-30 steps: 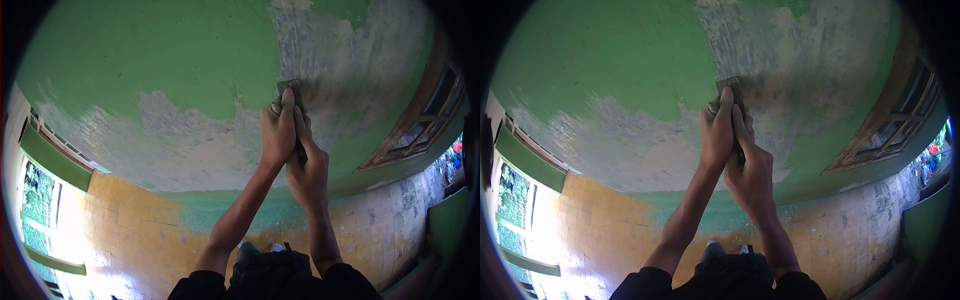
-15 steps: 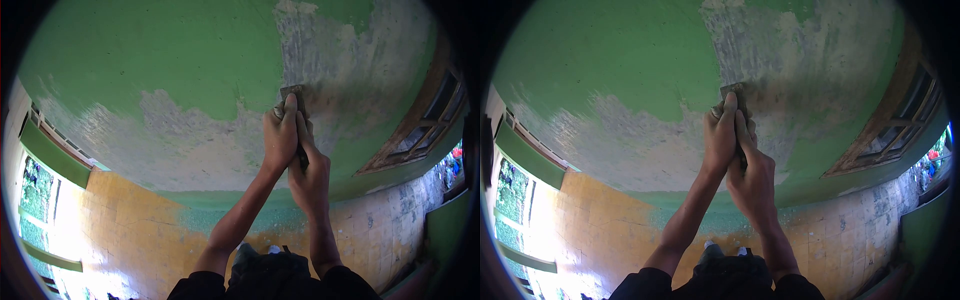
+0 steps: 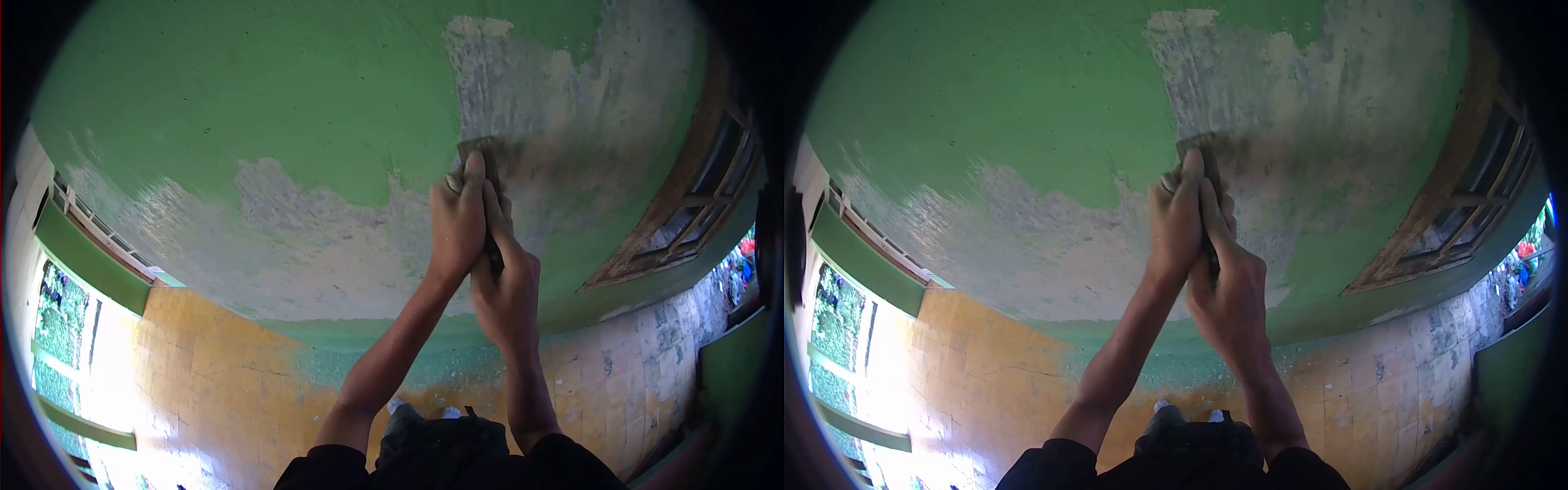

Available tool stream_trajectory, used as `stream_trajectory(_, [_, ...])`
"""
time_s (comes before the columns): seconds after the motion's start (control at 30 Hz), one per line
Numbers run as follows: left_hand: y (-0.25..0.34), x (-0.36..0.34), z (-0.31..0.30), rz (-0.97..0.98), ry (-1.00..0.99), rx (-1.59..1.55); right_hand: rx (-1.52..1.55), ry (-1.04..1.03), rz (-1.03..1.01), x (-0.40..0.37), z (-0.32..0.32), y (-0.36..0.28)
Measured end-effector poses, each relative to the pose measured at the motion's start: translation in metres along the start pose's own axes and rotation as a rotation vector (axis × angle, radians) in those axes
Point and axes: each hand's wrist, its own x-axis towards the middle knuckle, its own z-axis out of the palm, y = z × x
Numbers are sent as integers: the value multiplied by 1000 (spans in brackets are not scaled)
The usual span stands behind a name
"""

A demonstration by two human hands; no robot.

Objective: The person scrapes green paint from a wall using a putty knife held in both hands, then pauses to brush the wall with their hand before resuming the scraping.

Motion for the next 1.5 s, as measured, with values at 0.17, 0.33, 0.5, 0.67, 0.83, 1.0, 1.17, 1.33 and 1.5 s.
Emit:
stream_trajectory(0.17, [26,16,3,29,-88,55,56,-88,123,14,-9,-16])
stream_trajectory(0.33, [-5,10,-4,30,-21,42,-53,-42,15,4,-4,-4])
stream_trajectory(0.5, [16,8,8,11,-70,-27,-46,-63,55,14,-9,-16])
stream_trajectory(0.67, [9,4,4,14,-66,-73,-108,-27,-10,12,-7,-16])
stream_trajectory(0.83, [27,4,8,-50,-92,-133,-134,-25,-28,20,-6,-22])
stream_trajectory(1.0, [14,12,6,33,-68,-83,-116,-59,38,17,-9,-24])
stream_trajectory(1.17, [12,9,4,8,-73,-83,-145,-11,-35,11,-4,-16])
stream_trajectory(1.33, [35,22,12,94,-77,19,-83,-36,-15,25,-9,-24])
stream_trajectory(1.5, [8,12,-2,78,-31,42,-110,-18,13,12,2,-15])
